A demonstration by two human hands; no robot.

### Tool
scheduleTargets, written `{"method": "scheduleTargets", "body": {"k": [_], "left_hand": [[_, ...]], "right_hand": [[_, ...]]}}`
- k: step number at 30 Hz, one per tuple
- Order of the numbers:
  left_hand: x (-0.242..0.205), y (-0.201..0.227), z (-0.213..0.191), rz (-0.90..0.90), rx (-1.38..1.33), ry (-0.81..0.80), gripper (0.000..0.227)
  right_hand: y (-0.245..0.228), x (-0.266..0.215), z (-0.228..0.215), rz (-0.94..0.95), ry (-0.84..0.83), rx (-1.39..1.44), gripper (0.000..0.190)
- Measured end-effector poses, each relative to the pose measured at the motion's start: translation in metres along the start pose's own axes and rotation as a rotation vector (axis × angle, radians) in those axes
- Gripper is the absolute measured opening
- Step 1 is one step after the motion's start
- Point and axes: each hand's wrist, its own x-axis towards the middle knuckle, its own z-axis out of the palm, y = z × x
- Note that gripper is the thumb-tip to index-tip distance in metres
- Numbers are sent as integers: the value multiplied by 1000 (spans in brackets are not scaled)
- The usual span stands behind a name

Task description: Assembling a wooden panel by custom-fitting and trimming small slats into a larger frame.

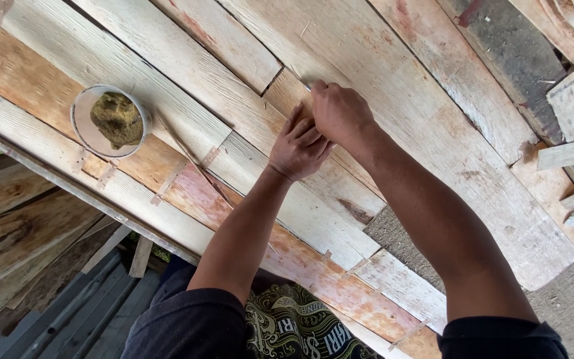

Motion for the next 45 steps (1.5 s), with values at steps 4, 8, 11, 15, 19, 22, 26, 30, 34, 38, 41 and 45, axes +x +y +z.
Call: {"method": "scheduleTargets", "body": {"k": [4, 8, 11, 15, 19, 22, 26, 30, 34, 38, 41, 45], "left_hand": [[-3, 0, 3, 7, -3, 2, 15], [-7, -2, 6, 14, 22, -2, 12], [-6, -4, 8, 14, 29, -2, 12], [-15, -2, 11, 13, 24, -13, 11], [-14, -2, 10, 6, -9, -24, 14], [-15, 1, 10, 0, -12, -32, 22], [-8, 4, 5, 17, 11, -44, 20], [-5, 3, 3, 12, 51, -67, 18], [-9, 3, 5, 16, 51, -52, 19], [-6, 2, 5, 17, 75, -30, 18], [-7, 1, 5, 16, 76, -22, 17], [-7, 1, 5, 24, 66, -20, 17]], "right_hand": [[3, -3, 2, -19, 19, -8, 17], [7, -9, 8, -16, 38, -25, 19], [8, -15, 5, -25, 38, -44, 17], [9, -25, 4, -25, 47, -42, 14], [19, -46, 6, 1, 21, -30, 13], [23, -63, 3, 20, 32, -89, 14], [17, -71, -25, 2, 64, 24, 18], [17, -60, -27, -16, 130, 124, 22], [7, -32, -16, -49, 185, 134, 27], [2, -9, -11, -69, 206, 100, 26], [3, -4, -9, -90, 198, 62, 26], [7, -2, -3, -77, 156, 81, 26]]}}
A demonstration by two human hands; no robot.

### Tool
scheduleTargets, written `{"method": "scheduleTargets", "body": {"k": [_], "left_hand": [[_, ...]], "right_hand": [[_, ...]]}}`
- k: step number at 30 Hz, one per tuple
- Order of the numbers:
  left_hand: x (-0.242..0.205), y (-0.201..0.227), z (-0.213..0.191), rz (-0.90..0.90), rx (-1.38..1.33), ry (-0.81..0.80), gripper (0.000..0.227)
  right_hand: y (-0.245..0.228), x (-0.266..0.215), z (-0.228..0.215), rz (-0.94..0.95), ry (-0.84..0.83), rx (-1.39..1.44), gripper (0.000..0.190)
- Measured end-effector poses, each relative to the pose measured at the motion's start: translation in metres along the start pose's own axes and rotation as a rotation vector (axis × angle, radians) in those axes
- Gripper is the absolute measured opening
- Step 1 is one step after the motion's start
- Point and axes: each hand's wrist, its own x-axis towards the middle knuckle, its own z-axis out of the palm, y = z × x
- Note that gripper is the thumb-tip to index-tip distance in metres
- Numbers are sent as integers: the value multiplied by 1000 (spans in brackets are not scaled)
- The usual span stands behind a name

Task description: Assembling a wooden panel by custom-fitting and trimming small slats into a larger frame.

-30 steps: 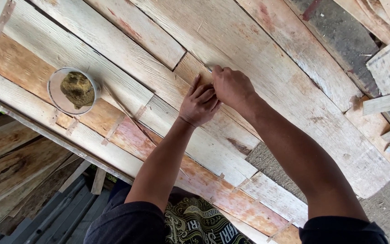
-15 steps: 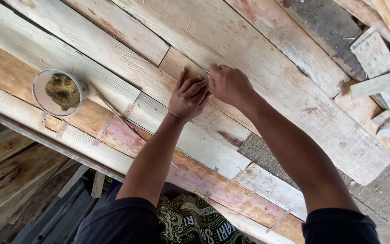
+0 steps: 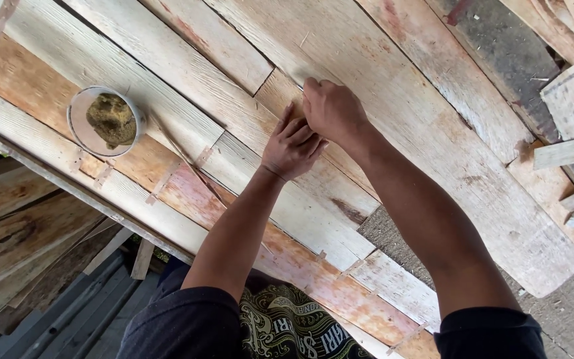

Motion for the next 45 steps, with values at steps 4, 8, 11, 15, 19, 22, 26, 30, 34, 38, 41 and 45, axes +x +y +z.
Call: {"method": "scheduleTargets", "body": {"k": [4, 8, 11, 15, 19, 22, 26, 30, 34, 38, 41, 45], "left_hand": [[-1, 1, 1, 4, 2, 5, 16], [6, -1, -1, 2, 6, 4, 16], [5, 1, -3, -3, -4, 1, 16], [-2, 0, 1, 7, 11, -7, 14], [1, 1, 0, 3, -3, -10, 14], [-1, 1, 1, 0, 11, -6, 14], [2, 1, 0, -4, -15, -8, 17], [2, 1, -1, -9, -11, -12, 15], [-2, 0, 1, -6, -27, -33, 15], [-4, -1, 1, -14, -33, -49, 16], [-1, 1, -2, -27, -31, -66, 19], [-2, 2, -1, -16, -2, -84, 19]], "right_hand": [[-2, 3, 2, 18, -10, 15, 25], [1, 9, 9, 53, -27, -35, 24], [0, 7, 10, 40, -41, -48, 25], [1, 3, 8, 21, -29, -50, 22], [3, 9, 19, 39, -40, -99, 22], [6, 10, 21, 39, -88, -49, 24], [-2, -3, -6, 99, -209, -51, 23], [12, -13, 1, 165, -283, -8, 23], [6, -21, -11, 179, -323, -4, 21], [-1, -25, -27, 196, -370, -14, 22], [2, -44, -51, 211, -414, -14, 24], [-10, -48, -102, 247, -344, 119, 32]]}}
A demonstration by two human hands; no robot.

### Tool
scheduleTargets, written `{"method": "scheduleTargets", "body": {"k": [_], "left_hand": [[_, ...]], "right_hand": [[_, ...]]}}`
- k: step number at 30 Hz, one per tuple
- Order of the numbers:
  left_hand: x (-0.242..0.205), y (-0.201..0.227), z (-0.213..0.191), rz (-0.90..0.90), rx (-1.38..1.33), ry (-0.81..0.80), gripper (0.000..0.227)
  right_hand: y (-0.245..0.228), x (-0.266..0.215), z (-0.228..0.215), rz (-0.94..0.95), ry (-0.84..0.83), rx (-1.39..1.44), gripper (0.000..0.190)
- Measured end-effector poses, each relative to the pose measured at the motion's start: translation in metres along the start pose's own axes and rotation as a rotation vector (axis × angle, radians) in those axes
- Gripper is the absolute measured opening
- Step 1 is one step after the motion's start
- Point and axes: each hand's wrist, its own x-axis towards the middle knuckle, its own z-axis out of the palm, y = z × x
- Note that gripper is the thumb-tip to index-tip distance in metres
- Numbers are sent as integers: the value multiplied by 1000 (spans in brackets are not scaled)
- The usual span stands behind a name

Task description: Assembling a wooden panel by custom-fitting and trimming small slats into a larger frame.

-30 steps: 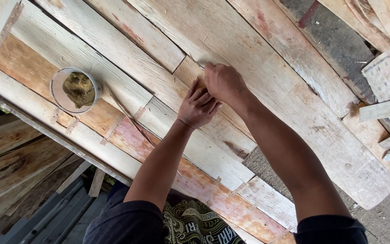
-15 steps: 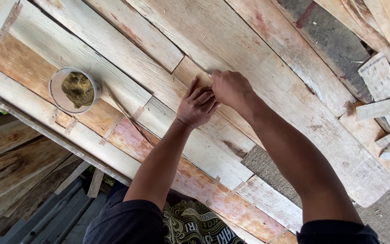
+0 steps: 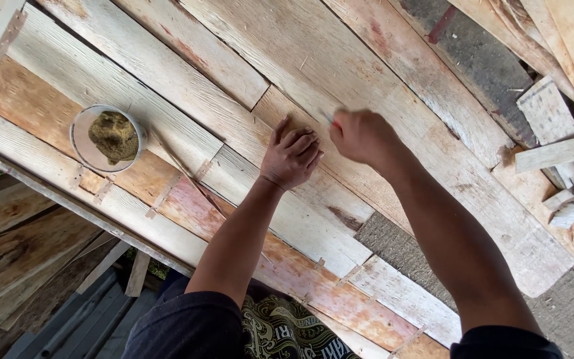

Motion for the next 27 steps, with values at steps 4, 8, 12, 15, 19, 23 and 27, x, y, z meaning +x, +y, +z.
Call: {"method": "scheduleTargets", "body": {"k": [4, 8, 12, 15, 19, 23, 27], "left_hand": [[5, -1, -3, 20, 18, 12, 19], [20, 0, -16, 23, 28, 31, 14], [18, 2, -15, 7, 36, 13, 14], [29, 3, -24, 10, 36, 36, 19], [25, 2, -22, 5, 25, 32, 21], [19, 0, -16, 2, 19, 26, 18], [10, -3, -5, 16, 13, 25, 11]], "right_hand": [[-11, 33, 21, -48, 186, 151, 36], [-36, 63, 32, -31, 257, 150, 35], [-40, 95, 46, -21, 365, 139, 28], [-37, 118, 57, 50, 302, 100, 27], [-42, 126, 61, 44, 282, 42, 26], [-45, 126, 52, 49, 276, -84, 25], [-26, 128, 57, 93, 411, 284, 25]]}}
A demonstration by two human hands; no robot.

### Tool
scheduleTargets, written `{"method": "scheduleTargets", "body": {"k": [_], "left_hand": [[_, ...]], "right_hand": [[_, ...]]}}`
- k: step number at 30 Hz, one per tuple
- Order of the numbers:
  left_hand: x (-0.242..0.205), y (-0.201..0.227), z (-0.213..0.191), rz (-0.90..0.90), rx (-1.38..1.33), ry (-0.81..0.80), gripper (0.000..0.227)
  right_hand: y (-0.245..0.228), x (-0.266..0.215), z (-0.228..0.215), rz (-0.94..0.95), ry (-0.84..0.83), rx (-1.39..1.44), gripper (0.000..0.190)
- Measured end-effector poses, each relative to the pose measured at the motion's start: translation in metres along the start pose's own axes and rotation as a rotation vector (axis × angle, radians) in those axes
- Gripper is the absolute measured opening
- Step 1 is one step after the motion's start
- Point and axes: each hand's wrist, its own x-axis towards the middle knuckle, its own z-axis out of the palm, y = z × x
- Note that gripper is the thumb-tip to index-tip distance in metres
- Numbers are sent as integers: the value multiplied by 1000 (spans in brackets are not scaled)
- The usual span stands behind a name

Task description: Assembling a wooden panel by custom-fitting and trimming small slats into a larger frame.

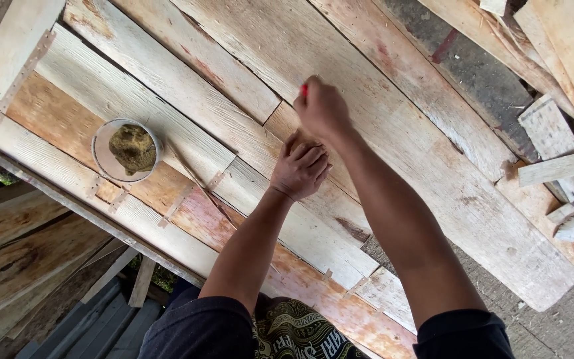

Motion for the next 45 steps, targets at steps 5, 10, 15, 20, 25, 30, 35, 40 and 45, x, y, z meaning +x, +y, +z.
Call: {"method": "scheduleTargets", "body": {"k": [5, 10, 15, 20, 25, 30, 35, 40, 45], "left_hand": [[7, 10, -25, -88, 0, -292, 17], [14, 9, -27, -97, -50, -279, 17], [-3, 7, -2, -11, 77, -257, 48], [-6, 1, 6, 91, 97, -266, 51], [-7, 3, 10, 137, 115, -275, 59], [-10, 0, 13, 150, 172, -270, 59], [-9, 0, 13, 143, 173, -267, 59], [-12, -2, 16, 125, 135, -266, 57], [-14, -4, 18, 135, 155, -246, 56]], "right_hand": [[1, -28, -80, 251, 217, 1183, 18], [22, -102, -118, 56, 396, 893, 46], [109, -206, -70, 567, 756, 547, 42], [131, -291, -23, 938, 1124, 850, 32], [186, -345, -1, 1163, 1499, 1084, 25], [197, -350, -27, 1182, 1536, 1281, 15], [217, -347, -22, 1248, 1529, 1338, 15], [199, -347, -41, 1288, 1455, 1382, 17], [188, -344, -56, 1325, 1352, 1449, 26]]}}
